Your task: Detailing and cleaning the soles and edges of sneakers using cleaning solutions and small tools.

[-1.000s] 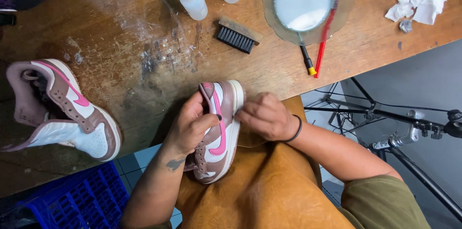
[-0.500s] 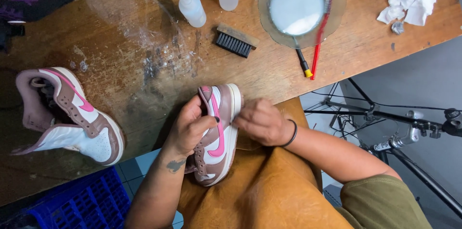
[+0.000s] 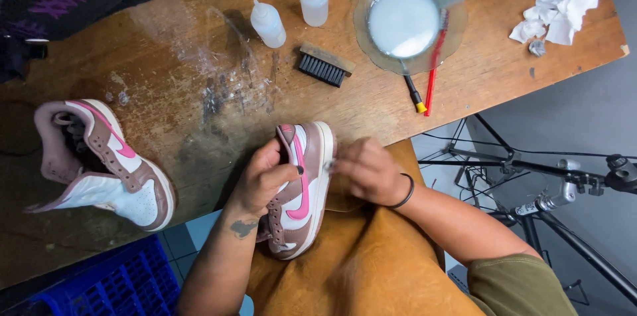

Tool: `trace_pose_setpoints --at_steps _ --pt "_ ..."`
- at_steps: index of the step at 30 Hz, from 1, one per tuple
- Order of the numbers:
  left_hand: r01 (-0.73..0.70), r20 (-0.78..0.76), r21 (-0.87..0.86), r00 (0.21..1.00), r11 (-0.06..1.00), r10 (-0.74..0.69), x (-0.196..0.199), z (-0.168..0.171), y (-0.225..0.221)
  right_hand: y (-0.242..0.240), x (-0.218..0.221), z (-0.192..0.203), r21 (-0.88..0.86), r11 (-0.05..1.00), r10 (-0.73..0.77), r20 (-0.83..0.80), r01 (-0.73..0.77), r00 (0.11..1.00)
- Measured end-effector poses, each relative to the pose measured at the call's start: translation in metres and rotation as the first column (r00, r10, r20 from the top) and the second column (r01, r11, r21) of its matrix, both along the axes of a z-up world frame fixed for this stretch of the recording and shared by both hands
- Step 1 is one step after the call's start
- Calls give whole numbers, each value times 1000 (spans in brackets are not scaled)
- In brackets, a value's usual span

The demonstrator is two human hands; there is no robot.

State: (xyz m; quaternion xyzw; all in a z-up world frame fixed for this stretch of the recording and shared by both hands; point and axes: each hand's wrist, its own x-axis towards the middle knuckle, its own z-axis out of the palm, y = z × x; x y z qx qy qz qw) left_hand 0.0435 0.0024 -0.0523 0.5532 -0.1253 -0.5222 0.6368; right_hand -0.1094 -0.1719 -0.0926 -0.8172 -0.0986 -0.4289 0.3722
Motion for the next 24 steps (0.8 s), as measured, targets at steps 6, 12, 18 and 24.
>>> trace_pose_setpoints --at_steps 6,12,18,24 --pt "104 192 -229 980 968 -60 -18 51 27 7 -16 -6 878 478 21 16 -24 1000" --pt "298 398 -363 906 883 -142 -24 76 32 34 -31 41 932 324 252 80 -162 964" --pt "449 463 -105 812 887 -356 -22 95 25 38 -32 50 857 509 283 -72 -87 956" --pt "328 563 67 767 942 -308 -15 74 19 28 -23 57 333 943 61 -187 5 980"
